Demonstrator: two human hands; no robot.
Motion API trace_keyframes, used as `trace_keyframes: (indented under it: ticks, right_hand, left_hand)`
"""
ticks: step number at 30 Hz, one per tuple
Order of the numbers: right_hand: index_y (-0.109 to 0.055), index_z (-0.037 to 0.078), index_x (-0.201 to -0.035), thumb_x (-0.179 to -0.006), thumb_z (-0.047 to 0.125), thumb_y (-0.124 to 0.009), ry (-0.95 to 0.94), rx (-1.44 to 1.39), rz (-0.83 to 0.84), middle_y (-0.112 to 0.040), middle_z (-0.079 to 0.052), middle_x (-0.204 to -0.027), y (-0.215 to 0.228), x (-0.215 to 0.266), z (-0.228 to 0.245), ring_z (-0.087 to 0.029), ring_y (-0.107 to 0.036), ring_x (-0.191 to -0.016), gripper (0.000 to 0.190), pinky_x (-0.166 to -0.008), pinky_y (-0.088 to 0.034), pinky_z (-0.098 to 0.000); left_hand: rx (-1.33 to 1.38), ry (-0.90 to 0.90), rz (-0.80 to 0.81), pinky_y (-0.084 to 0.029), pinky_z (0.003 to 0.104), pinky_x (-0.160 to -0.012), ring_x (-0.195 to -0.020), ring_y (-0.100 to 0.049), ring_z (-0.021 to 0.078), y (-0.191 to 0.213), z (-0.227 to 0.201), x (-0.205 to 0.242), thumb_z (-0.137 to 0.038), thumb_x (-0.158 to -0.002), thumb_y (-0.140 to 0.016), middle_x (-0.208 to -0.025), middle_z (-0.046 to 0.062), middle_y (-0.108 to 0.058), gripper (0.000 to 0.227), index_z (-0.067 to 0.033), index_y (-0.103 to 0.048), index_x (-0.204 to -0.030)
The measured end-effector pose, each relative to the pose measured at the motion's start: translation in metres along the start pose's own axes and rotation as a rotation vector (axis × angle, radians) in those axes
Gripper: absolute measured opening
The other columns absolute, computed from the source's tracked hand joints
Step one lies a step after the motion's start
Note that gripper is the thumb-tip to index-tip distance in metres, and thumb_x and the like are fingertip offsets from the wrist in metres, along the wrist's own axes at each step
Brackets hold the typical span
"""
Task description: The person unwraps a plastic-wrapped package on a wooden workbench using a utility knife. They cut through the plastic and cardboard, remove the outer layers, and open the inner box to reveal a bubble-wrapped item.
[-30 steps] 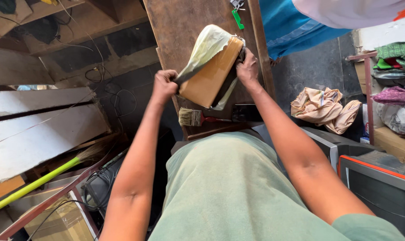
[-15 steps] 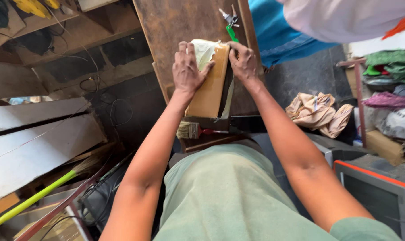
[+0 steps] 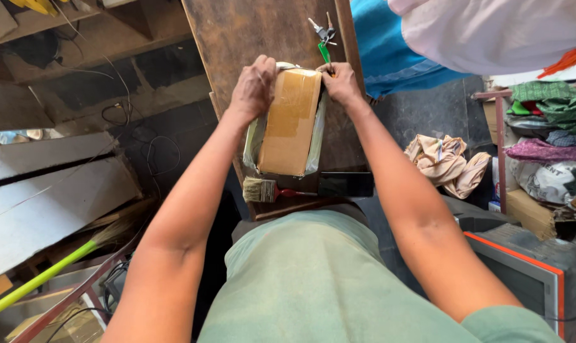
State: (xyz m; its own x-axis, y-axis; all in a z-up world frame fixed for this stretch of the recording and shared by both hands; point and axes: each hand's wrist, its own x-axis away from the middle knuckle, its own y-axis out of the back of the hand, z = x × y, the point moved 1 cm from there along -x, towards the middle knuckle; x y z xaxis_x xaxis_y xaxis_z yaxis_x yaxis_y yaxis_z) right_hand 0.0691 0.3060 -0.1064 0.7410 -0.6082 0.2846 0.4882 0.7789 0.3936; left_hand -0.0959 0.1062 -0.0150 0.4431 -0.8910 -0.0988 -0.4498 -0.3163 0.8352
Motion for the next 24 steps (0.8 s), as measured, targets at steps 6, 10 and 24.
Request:
trace_keyframes:
  ticks: [6,10,24]
  right_hand:
    - [-0.075,0.004,-0.096,-0.094,0.009,-0.072,-0.014,-0.048,0.022,-0.072,0.0,-0.078,-0.004,-0.017,-0.008,-0.006,-0.061,-0.069,0.007,-0.061,-0.05,-0.0249]
    - [-0.074,0.003,-0.101,-0.093,0.003,-0.068,0.16,0.036,-0.004,-0.074,-0.004,-0.087,-0.007,-0.004,-0.009,-0.01,-0.066,-0.079,0.01,-0.07,-0.052,-0.0278]
    - [-0.063,0.007,-0.099,-0.098,0.02,-0.058,0.127,0.304,-0.164,-0.071,-0.021,-0.087,-0.015,0.023,0.014,-0.043,-0.07,-0.087,0.014,-0.071,-0.051,-0.0511]
  left_hand:
    - [0.24,0.022,0.041,-0.049,0.05,-0.075,-0.083,-0.062,0.0417,0.014,0.023,-0.015,-0.017,-0.105,-0.058,-0.088,0.021,-0.063,0.026,0.0021,-0.06,-0.087]
    - [0.535,0.224,0.153,-0.045,0.04,-0.069,-0.073,-0.052,0.0262,0.003,0.042,-0.009,-0.023,-0.111,-0.058,-0.079,0.013,-0.056,0.034,0.0027,-0.06,-0.089]
    - [0.623,0.449,-0.126,-0.046,0.038,-0.06,-0.066,-0.046,0.0245,-0.071,0.07,0.016,-0.03,-0.107,-0.058,-0.072,0.021,-0.057,0.036,0.001,-0.059,-0.089]
